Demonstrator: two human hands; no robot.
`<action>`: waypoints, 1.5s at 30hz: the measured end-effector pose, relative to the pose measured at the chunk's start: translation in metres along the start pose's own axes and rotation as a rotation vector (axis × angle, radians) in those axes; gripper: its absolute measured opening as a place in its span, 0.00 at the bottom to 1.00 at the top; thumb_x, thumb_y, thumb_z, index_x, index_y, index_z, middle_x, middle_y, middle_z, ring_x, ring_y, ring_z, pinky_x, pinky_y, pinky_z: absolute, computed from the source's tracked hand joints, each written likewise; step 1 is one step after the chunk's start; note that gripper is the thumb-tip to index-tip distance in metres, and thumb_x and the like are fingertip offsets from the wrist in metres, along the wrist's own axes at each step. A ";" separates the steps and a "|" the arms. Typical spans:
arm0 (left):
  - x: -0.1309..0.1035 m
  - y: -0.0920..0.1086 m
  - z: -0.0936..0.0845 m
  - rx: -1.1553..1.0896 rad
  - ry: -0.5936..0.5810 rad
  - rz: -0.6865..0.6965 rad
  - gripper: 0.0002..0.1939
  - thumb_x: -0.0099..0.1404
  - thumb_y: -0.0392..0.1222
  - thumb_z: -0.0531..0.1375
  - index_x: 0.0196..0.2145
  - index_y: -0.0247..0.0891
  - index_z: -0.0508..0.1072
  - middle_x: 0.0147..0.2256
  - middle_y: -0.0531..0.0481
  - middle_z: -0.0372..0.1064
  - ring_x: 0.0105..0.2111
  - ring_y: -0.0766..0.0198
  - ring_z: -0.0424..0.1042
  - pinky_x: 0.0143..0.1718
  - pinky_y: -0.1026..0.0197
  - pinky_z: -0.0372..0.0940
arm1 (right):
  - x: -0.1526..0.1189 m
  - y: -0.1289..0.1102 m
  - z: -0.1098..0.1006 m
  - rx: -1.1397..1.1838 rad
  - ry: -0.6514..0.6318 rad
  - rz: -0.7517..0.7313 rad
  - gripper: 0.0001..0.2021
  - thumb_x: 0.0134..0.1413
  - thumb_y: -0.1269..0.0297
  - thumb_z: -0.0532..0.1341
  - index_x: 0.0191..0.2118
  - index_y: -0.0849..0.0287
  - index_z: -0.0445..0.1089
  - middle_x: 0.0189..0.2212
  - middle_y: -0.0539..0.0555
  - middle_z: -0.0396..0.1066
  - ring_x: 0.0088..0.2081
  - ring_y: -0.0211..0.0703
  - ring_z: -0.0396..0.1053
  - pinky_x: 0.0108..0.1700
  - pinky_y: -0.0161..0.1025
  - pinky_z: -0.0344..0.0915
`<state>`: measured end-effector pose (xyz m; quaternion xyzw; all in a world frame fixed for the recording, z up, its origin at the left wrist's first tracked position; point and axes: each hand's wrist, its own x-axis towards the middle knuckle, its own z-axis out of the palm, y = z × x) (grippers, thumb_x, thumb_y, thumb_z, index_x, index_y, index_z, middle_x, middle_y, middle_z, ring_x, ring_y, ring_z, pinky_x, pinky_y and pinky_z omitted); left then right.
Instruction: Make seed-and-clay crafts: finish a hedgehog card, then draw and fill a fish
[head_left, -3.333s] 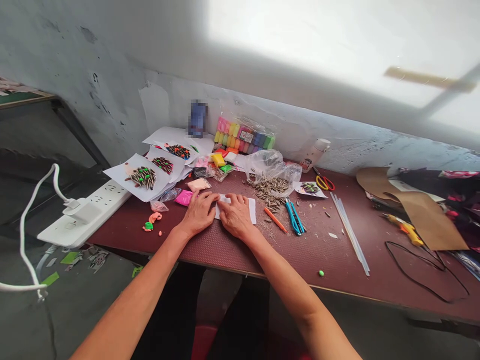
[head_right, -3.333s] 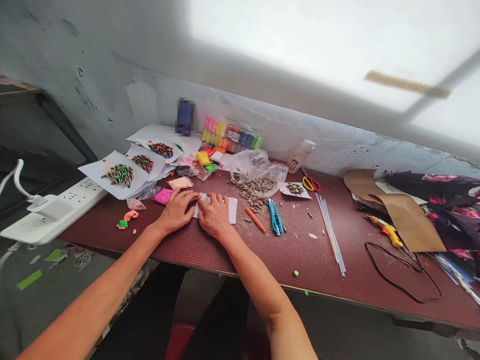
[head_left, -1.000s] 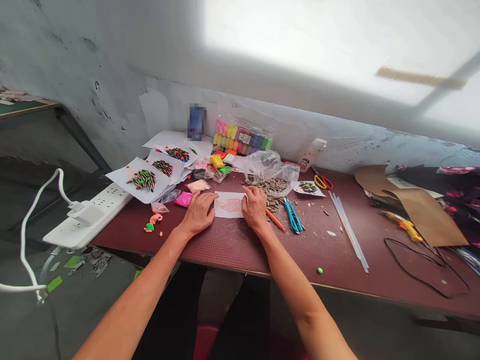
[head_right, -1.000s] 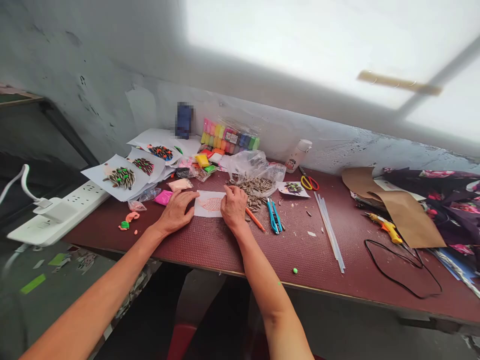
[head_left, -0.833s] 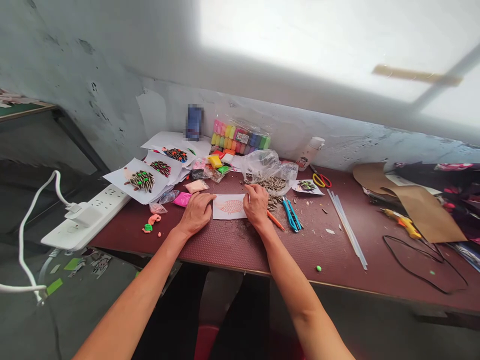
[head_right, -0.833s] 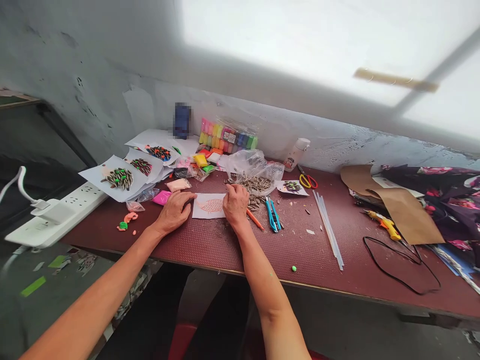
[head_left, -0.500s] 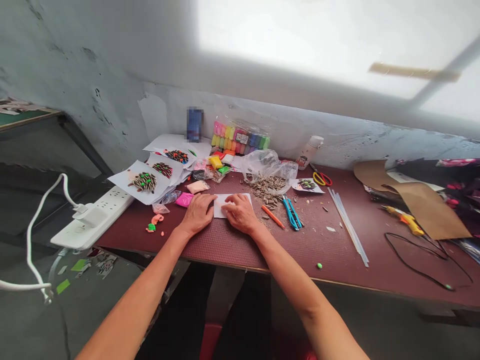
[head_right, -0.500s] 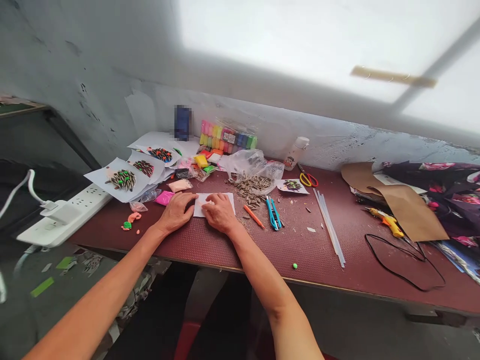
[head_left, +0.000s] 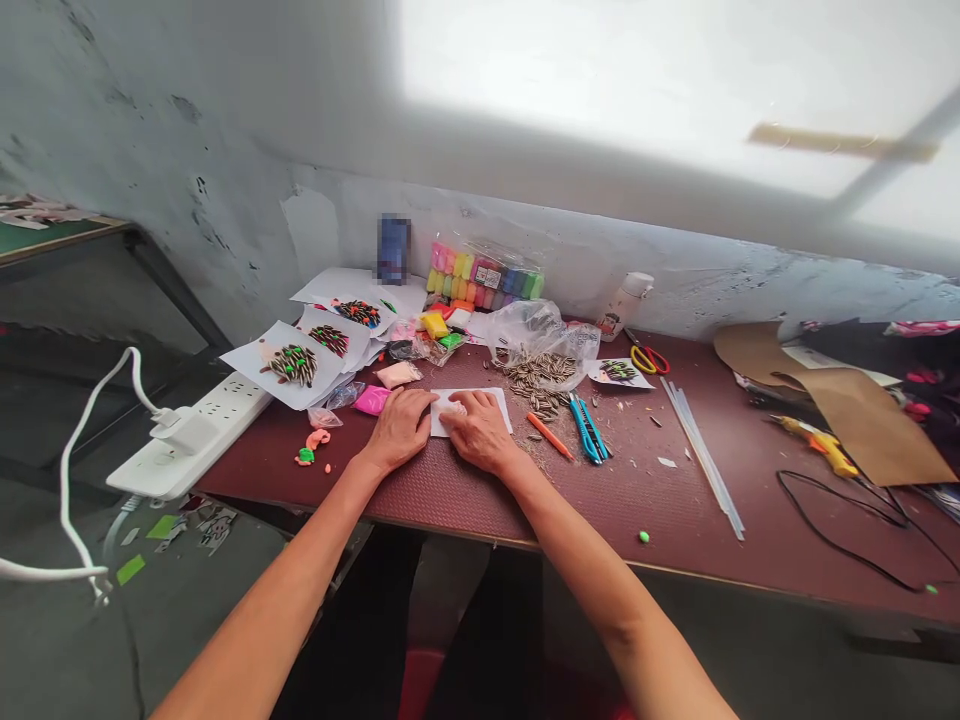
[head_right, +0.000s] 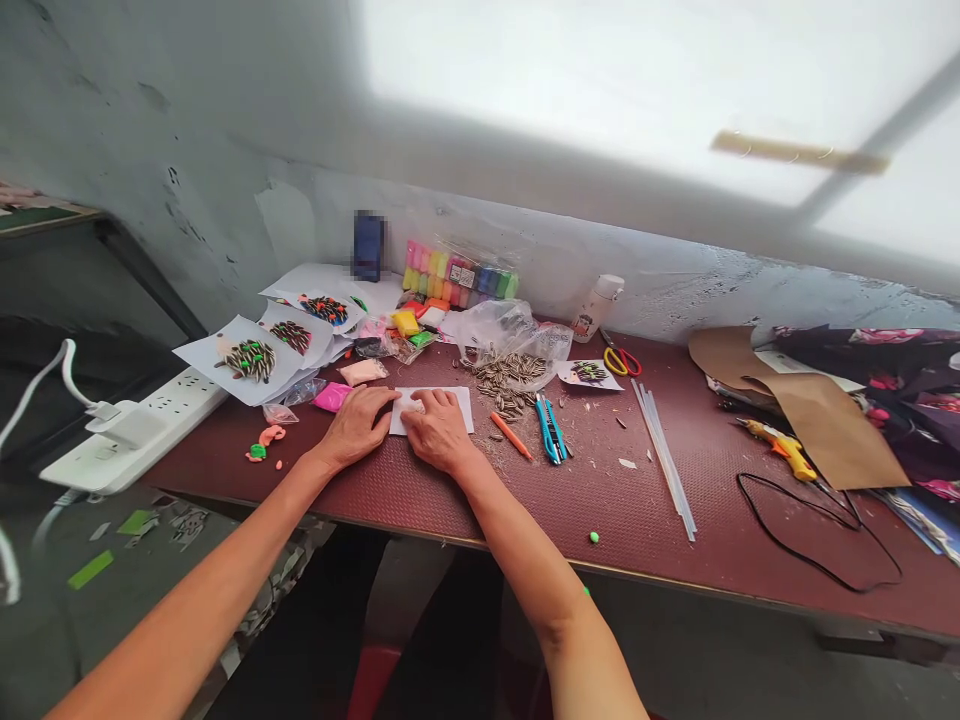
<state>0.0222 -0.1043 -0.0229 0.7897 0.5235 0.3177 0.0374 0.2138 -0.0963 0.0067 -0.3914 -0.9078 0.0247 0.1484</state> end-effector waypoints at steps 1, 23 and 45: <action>0.000 0.000 0.000 -0.003 -0.001 -0.004 0.19 0.63 0.33 0.51 0.49 0.38 0.74 0.47 0.41 0.77 0.50 0.51 0.73 0.60 0.42 0.61 | 0.000 0.000 0.000 0.003 0.012 0.010 0.14 0.63 0.66 0.59 0.51 0.54 0.77 0.57 0.60 0.67 0.54 0.52 0.61 0.57 0.49 0.54; -0.001 -0.001 0.002 -0.016 -0.010 -0.029 0.18 0.64 0.34 0.51 0.49 0.37 0.74 0.48 0.40 0.76 0.52 0.51 0.72 0.63 0.41 0.57 | 0.001 -0.004 -0.002 -0.011 0.049 0.080 0.14 0.62 0.65 0.60 0.50 0.53 0.78 0.59 0.60 0.67 0.56 0.53 0.61 0.58 0.50 0.55; 0.000 -0.001 0.000 -0.052 -0.024 -0.051 0.21 0.63 0.35 0.52 0.53 0.37 0.71 0.51 0.40 0.76 0.53 0.51 0.72 0.64 0.41 0.55 | 0.006 -0.010 0.003 -0.001 0.074 0.123 0.15 0.66 0.60 0.57 0.53 0.51 0.76 0.61 0.60 0.65 0.59 0.54 0.60 0.61 0.52 0.54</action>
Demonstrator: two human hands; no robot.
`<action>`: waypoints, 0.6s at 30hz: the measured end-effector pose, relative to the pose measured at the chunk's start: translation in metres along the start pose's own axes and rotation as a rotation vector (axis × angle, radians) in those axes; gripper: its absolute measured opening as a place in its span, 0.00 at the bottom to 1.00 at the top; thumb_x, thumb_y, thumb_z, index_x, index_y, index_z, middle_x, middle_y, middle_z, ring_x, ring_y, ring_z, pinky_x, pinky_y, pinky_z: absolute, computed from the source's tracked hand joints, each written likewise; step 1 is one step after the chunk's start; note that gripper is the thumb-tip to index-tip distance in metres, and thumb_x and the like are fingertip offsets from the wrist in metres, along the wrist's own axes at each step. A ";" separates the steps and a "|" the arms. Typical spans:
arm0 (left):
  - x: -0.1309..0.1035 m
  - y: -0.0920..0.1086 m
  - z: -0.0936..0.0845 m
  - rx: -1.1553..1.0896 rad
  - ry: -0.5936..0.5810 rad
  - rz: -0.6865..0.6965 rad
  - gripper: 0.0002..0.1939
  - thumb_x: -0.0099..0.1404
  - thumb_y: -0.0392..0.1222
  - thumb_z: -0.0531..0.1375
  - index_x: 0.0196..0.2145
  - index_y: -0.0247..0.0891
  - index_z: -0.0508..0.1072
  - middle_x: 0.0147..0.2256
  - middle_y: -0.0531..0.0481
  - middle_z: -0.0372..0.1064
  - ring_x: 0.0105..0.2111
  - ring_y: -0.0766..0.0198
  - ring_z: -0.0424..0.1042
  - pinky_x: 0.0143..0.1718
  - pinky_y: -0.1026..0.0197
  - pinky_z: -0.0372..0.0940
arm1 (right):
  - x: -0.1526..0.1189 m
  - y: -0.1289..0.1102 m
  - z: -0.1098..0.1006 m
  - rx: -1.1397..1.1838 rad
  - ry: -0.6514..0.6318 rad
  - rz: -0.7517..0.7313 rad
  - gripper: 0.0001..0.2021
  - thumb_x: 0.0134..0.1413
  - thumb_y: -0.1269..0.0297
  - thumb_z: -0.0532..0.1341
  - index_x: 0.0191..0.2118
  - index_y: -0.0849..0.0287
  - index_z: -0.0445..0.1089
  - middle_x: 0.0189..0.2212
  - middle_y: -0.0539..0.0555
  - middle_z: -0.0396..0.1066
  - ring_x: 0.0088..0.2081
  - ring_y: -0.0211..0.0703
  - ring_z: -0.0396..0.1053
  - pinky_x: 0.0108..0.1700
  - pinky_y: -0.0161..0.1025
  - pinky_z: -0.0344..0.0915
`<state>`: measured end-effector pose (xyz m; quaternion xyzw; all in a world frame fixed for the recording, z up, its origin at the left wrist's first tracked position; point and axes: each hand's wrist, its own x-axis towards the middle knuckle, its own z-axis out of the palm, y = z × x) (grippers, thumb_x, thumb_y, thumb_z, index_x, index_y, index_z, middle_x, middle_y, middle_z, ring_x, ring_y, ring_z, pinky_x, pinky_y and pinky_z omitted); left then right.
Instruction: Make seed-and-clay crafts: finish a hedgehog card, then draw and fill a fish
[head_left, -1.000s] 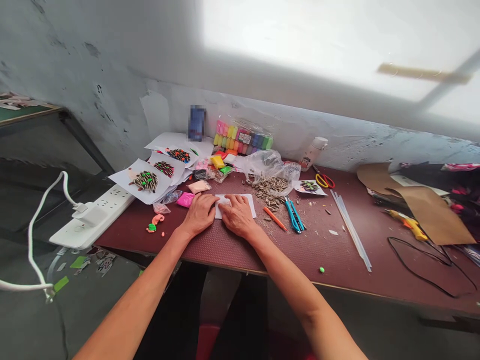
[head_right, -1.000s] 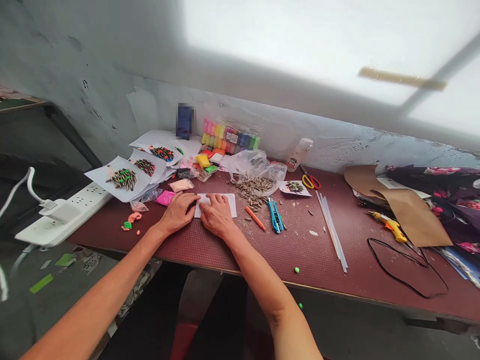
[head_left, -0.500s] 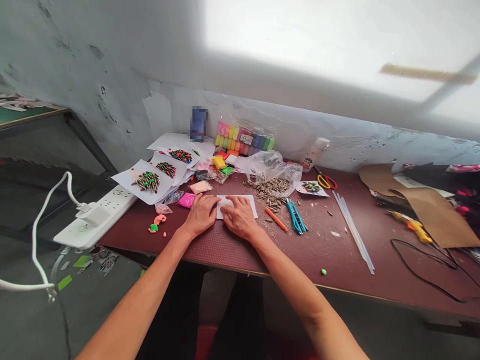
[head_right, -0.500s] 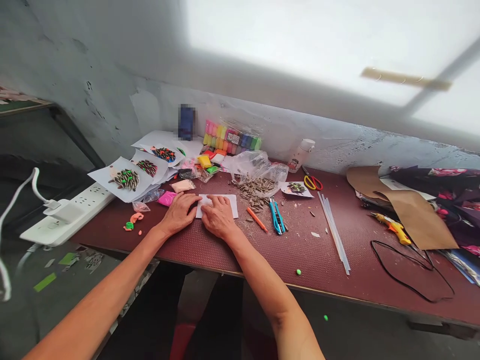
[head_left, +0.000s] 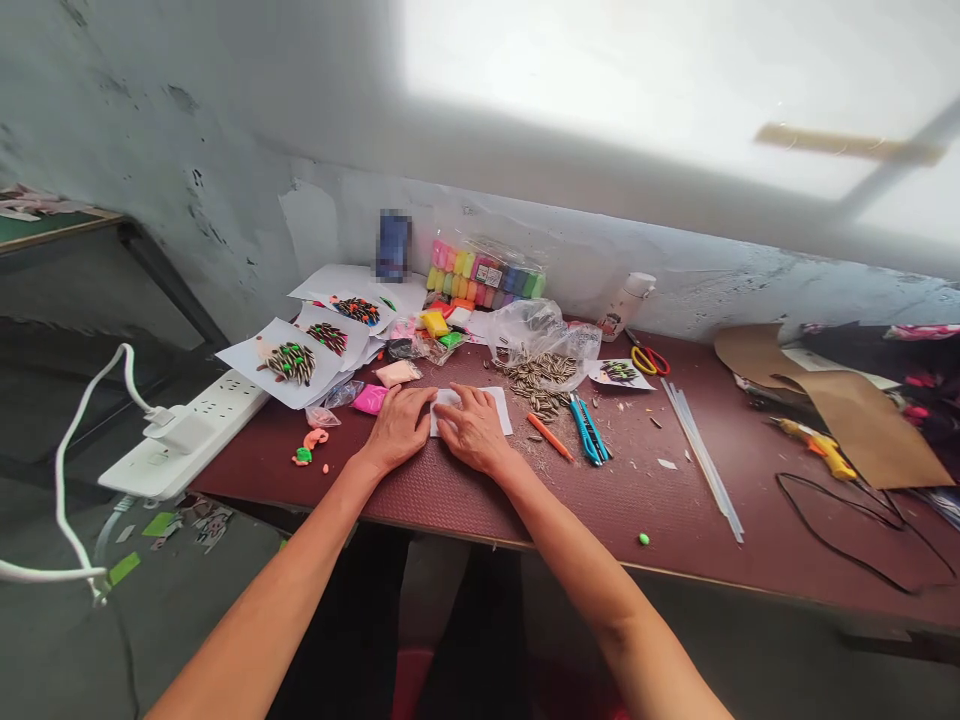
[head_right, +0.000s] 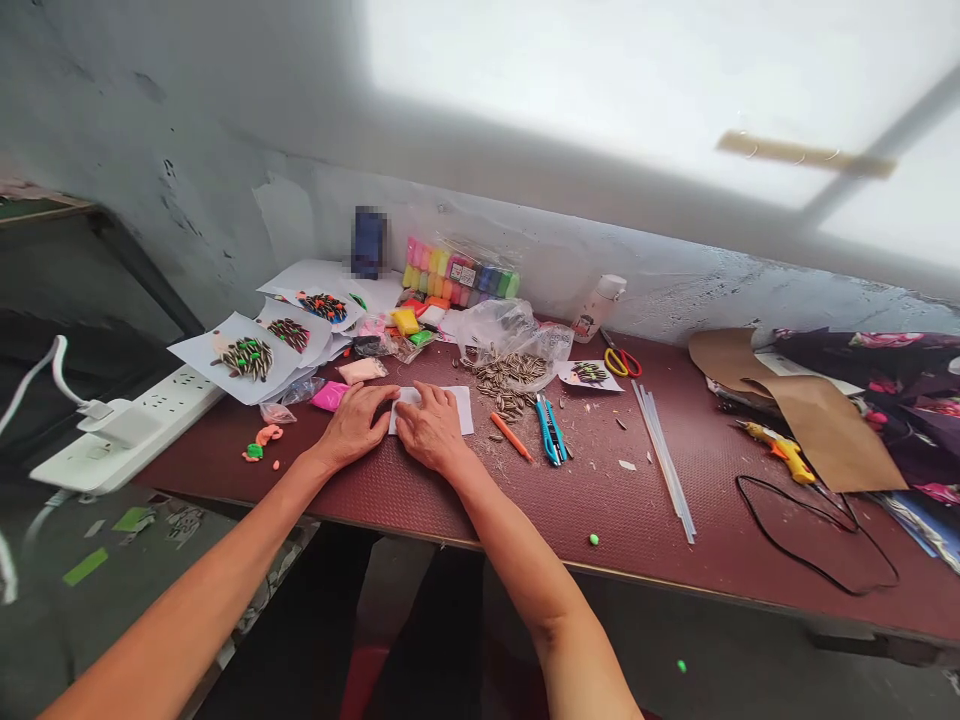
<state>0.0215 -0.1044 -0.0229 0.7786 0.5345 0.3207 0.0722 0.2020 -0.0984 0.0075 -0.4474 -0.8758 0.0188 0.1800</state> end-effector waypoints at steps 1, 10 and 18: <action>0.000 0.000 0.000 -0.003 0.001 -0.006 0.21 0.63 0.35 0.52 0.53 0.38 0.71 0.51 0.41 0.76 0.53 0.51 0.72 0.64 0.40 0.55 | -0.001 0.002 -0.001 0.016 0.032 0.016 0.15 0.66 0.60 0.58 0.53 0.51 0.76 0.60 0.60 0.66 0.59 0.53 0.60 0.60 0.51 0.54; 0.000 0.001 0.001 -0.034 0.012 -0.021 0.22 0.63 0.34 0.52 0.54 0.39 0.71 0.50 0.42 0.76 0.53 0.51 0.72 0.64 0.39 0.54 | -0.006 0.002 -0.003 -0.010 0.023 -0.049 0.13 0.65 0.62 0.58 0.48 0.52 0.79 0.59 0.60 0.67 0.58 0.53 0.60 0.59 0.51 0.54; 0.000 0.000 0.001 -0.024 0.016 -0.021 0.21 0.63 0.34 0.52 0.53 0.38 0.71 0.51 0.42 0.76 0.54 0.51 0.72 0.65 0.40 0.54 | -0.006 0.007 -0.002 0.046 0.085 -0.011 0.12 0.65 0.63 0.58 0.47 0.53 0.79 0.58 0.59 0.69 0.56 0.51 0.63 0.59 0.49 0.55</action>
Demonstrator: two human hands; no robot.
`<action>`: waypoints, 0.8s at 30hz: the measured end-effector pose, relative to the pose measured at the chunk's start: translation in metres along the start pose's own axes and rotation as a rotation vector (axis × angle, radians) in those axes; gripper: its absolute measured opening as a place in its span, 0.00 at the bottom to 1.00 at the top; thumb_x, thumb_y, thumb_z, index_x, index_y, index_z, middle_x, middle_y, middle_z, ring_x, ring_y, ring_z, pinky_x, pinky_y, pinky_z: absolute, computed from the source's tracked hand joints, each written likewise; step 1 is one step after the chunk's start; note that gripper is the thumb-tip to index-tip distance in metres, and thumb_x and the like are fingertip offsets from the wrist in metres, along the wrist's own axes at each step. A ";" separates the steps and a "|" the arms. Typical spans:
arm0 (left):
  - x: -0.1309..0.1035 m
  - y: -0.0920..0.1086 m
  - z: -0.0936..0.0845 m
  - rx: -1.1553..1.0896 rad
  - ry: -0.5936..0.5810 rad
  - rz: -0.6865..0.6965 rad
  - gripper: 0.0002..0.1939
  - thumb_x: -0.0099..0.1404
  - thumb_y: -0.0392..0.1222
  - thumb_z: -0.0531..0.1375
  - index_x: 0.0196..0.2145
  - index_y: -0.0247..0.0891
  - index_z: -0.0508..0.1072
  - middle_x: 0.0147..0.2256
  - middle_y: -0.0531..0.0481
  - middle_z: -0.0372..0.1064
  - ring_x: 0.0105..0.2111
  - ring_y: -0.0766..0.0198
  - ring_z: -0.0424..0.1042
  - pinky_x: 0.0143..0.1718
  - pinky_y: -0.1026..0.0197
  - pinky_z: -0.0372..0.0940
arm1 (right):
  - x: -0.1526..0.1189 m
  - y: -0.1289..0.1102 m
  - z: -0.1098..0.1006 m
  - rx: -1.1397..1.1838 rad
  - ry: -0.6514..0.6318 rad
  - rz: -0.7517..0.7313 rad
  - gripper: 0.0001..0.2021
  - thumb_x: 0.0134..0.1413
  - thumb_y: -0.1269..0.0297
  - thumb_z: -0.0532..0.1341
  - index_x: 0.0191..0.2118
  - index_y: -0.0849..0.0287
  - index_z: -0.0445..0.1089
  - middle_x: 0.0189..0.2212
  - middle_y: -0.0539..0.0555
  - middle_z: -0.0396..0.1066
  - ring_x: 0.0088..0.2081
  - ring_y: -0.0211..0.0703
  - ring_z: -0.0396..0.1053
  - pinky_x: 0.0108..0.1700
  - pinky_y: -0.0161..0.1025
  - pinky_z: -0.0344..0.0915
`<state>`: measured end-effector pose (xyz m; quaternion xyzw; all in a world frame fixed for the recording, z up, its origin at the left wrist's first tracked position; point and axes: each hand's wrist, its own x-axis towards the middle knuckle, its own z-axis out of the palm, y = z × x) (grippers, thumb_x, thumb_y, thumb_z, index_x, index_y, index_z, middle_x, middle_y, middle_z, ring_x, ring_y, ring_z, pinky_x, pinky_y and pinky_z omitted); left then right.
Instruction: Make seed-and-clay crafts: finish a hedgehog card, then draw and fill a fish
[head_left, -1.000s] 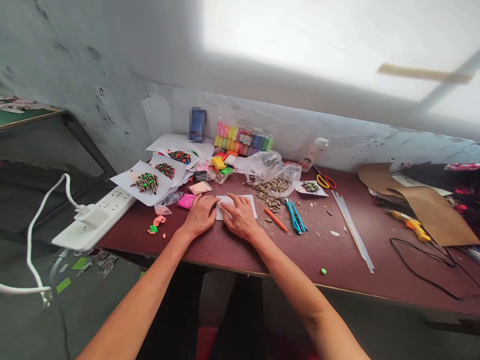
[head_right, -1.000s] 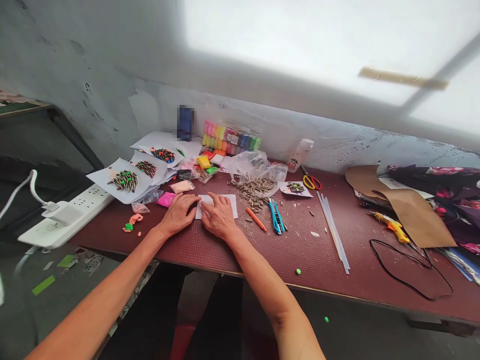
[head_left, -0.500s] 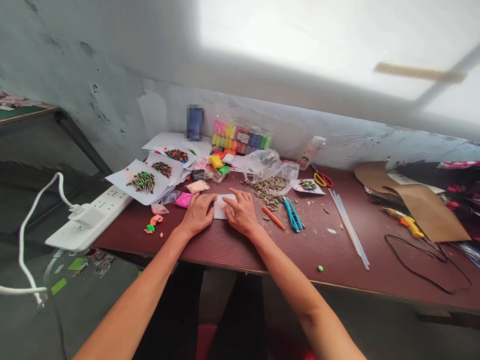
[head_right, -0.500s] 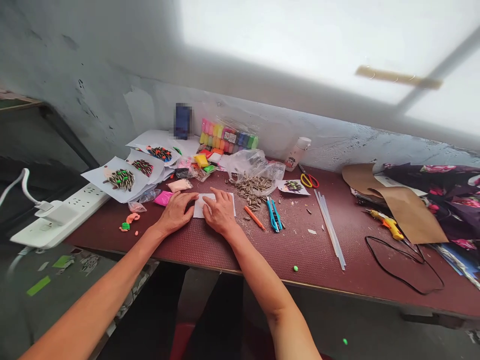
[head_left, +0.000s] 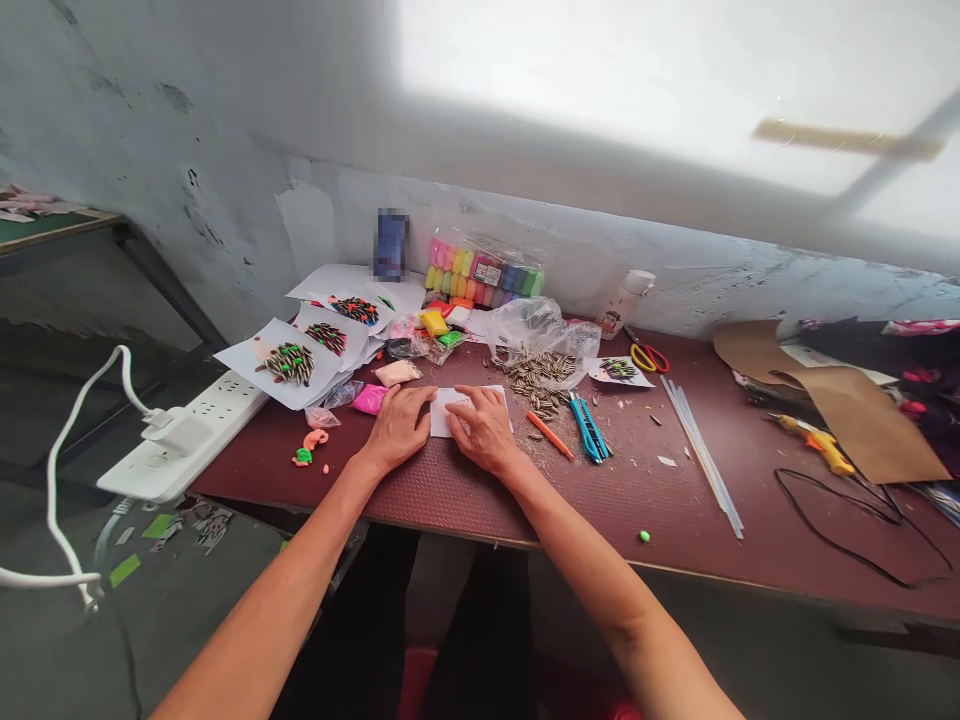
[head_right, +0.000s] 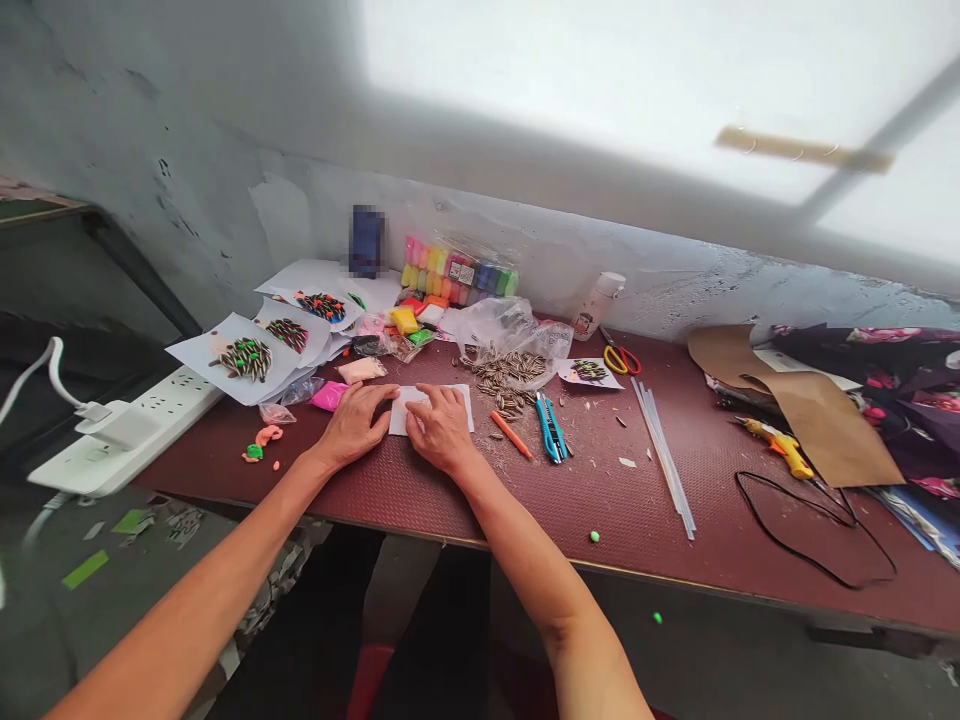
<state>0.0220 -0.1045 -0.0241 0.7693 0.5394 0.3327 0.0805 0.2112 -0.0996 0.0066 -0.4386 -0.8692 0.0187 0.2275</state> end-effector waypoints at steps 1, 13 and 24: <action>0.000 0.000 0.000 0.004 -0.004 -0.001 0.21 0.63 0.34 0.52 0.53 0.38 0.71 0.51 0.42 0.76 0.54 0.51 0.72 0.65 0.40 0.54 | 0.000 0.002 -0.001 0.000 0.028 0.026 0.12 0.64 0.63 0.58 0.47 0.53 0.79 0.57 0.59 0.70 0.55 0.51 0.64 0.58 0.49 0.56; 0.000 0.000 -0.001 0.011 -0.013 -0.013 0.20 0.63 0.35 0.52 0.52 0.37 0.72 0.51 0.42 0.76 0.55 0.51 0.71 0.66 0.41 0.53 | -0.001 -0.003 0.003 -0.107 -0.045 -0.044 0.13 0.66 0.63 0.57 0.40 0.57 0.80 0.57 0.61 0.71 0.57 0.53 0.62 0.59 0.51 0.55; 0.001 0.001 0.000 0.024 0.005 0.011 0.21 0.62 0.34 0.52 0.52 0.37 0.72 0.50 0.42 0.76 0.53 0.51 0.71 0.65 0.40 0.53 | -0.001 0.004 -0.003 -0.092 -0.057 0.098 0.13 0.63 0.65 0.59 0.47 0.56 0.78 0.61 0.61 0.66 0.58 0.54 0.60 0.60 0.50 0.54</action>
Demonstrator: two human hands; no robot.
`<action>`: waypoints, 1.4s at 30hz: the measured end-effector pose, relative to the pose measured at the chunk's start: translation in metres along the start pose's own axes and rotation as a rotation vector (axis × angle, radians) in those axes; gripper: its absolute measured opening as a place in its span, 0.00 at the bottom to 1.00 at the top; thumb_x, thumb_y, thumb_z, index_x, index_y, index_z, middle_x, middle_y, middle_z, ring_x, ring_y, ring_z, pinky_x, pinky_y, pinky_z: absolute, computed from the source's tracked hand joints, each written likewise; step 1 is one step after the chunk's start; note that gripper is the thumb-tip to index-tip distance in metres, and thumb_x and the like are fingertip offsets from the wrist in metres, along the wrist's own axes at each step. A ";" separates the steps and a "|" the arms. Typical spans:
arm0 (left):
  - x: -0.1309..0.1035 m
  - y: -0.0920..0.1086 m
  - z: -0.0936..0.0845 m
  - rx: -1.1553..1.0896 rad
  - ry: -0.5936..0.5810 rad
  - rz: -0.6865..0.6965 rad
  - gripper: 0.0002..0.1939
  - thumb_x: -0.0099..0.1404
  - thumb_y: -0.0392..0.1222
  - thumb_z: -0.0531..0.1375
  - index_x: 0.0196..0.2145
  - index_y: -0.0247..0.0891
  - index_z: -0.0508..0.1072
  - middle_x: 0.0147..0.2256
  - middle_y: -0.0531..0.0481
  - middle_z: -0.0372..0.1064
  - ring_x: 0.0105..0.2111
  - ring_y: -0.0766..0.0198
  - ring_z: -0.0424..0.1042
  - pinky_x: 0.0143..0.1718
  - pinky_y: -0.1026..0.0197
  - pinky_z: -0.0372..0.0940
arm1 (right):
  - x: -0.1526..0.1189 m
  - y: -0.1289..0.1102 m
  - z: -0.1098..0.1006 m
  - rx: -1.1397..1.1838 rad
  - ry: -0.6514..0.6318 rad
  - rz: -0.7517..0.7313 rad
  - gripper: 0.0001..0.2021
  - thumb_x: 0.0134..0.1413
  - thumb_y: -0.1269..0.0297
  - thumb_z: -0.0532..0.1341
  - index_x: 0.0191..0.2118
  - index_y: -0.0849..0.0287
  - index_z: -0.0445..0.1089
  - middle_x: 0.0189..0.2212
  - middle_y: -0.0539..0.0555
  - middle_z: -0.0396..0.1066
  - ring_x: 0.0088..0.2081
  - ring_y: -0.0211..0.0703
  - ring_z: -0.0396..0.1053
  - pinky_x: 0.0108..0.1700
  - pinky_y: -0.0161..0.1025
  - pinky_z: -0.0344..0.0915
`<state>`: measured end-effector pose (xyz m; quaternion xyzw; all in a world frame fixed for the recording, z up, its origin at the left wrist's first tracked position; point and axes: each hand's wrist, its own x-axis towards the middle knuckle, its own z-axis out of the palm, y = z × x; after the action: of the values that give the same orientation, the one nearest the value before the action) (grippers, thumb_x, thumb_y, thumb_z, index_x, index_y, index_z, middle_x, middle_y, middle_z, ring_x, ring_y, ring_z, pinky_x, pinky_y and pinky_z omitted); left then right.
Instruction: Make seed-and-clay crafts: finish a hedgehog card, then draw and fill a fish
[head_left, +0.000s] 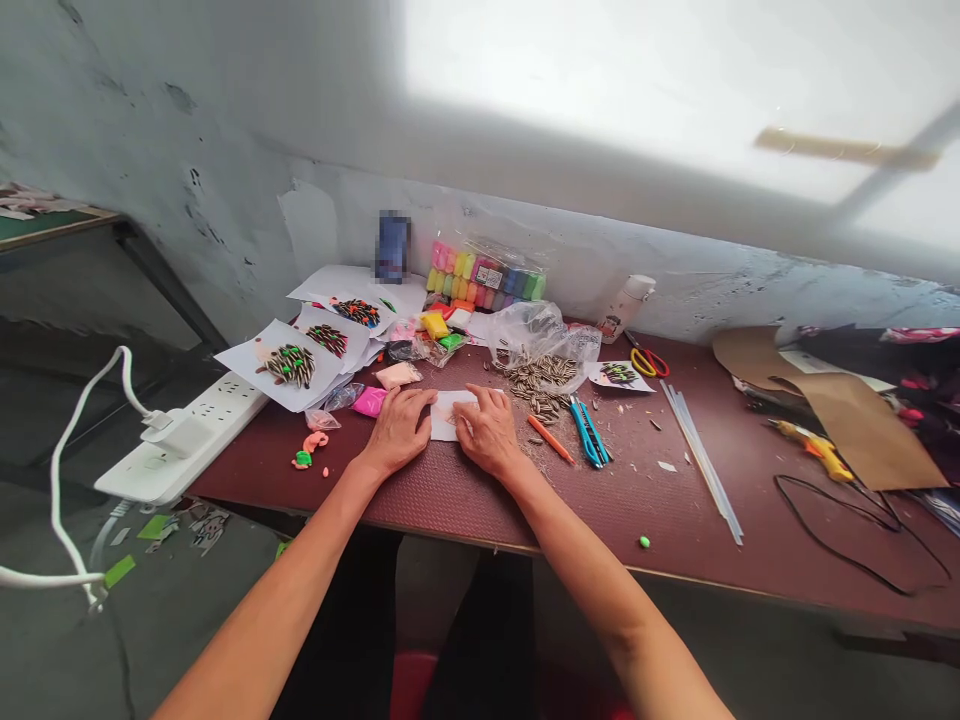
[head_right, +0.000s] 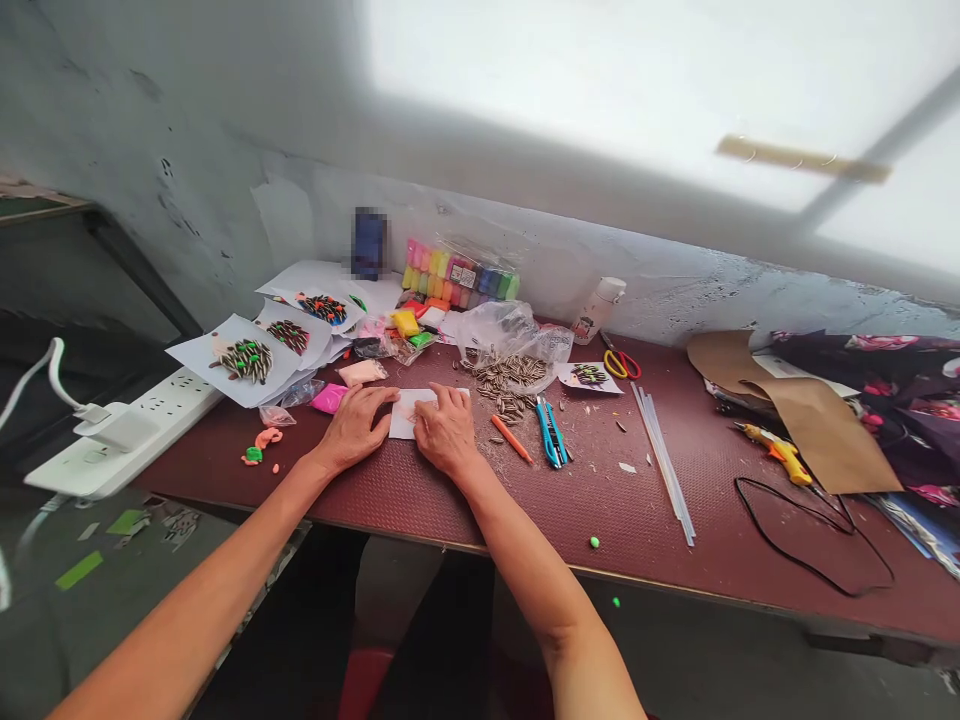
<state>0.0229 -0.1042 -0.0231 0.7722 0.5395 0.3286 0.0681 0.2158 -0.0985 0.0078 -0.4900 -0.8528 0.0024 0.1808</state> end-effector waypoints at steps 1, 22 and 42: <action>0.000 0.000 0.000 0.001 0.002 0.003 0.21 0.63 0.34 0.52 0.52 0.37 0.72 0.50 0.41 0.76 0.53 0.51 0.71 0.65 0.40 0.53 | 0.000 -0.001 0.000 0.000 -0.023 -0.012 0.13 0.62 0.66 0.59 0.47 0.55 0.78 0.61 0.61 0.66 0.59 0.54 0.60 0.61 0.51 0.53; -0.001 0.000 0.000 0.013 0.004 0.008 0.19 0.63 0.34 0.52 0.50 0.38 0.72 0.49 0.41 0.76 0.53 0.51 0.71 0.64 0.41 0.55 | -0.001 -0.007 0.002 0.029 -0.055 -0.094 0.18 0.63 0.67 0.58 0.56 0.54 0.74 0.65 0.61 0.61 0.60 0.55 0.59 0.61 0.52 0.55; 0.001 0.001 -0.001 0.012 -0.013 0.012 0.21 0.62 0.34 0.53 0.51 0.39 0.72 0.49 0.41 0.76 0.52 0.50 0.71 0.63 0.40 0.56 | 0.009 -0.021 0.005 0.014 -0.084 -0.056 0.15 0.64 0.64 0.57 0.52 0.53 0.76 0.65 0.59 0.61 0.64 0.55 0.56 0.65 0.53 0.51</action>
<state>0.0228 -0.1039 -0.0213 0.7779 0.5365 0.3208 0.0649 0.1924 -0.1007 0.0094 -0.4643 -0.8728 0.0240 0.1485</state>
